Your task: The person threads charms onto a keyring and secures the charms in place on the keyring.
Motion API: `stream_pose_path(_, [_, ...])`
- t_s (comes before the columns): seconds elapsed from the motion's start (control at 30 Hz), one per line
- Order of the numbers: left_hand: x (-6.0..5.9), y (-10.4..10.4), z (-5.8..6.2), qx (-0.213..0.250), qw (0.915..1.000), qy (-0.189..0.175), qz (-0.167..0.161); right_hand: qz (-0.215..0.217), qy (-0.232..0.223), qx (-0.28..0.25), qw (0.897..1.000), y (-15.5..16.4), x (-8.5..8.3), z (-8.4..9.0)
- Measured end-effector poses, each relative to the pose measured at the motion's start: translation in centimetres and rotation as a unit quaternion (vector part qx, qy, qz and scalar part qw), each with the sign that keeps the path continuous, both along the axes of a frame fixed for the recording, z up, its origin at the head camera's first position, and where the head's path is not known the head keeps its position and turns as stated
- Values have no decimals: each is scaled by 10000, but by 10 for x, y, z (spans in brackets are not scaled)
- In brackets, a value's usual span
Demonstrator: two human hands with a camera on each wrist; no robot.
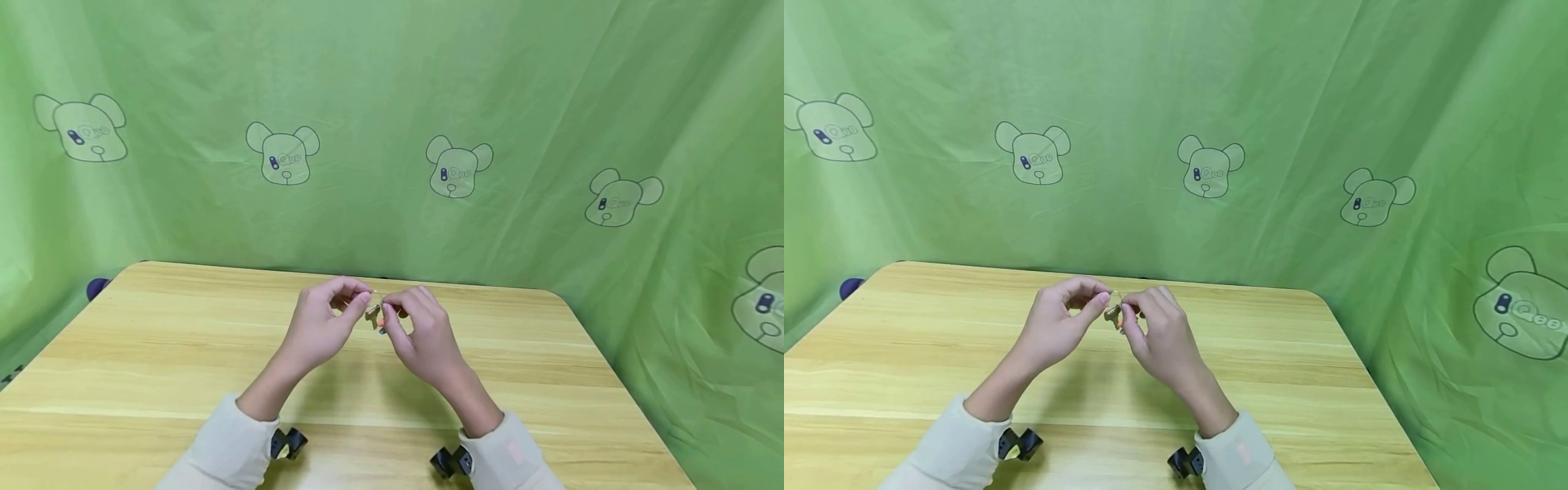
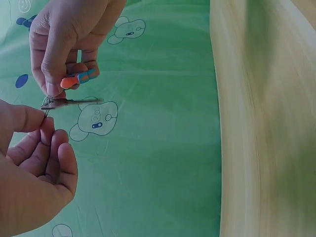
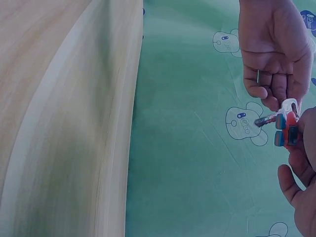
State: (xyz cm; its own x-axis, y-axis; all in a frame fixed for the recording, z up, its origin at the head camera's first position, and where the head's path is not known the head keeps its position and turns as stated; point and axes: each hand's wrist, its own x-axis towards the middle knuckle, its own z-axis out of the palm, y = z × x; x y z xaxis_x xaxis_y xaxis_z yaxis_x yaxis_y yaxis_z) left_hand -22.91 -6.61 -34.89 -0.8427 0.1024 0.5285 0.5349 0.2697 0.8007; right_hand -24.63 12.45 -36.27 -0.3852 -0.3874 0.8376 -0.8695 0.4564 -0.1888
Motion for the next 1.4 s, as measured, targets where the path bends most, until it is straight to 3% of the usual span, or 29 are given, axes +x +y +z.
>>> stream_pose_path(0.4, [-1, 1, -2, 339, 9957, -855, 124, 84, -256, -80, 9996, -2, 1, -3])
stream_pose_path(0.7, [-1, 2, -2, 345, 9951, -901, 224, 123, -399, -35, 9991, -1, 2, -3])
stream_pose_path(1.4, [-2, 3, -4, 279, 9947, -906, 389, -162, -742, 597, 9953, 0, 5, 0])
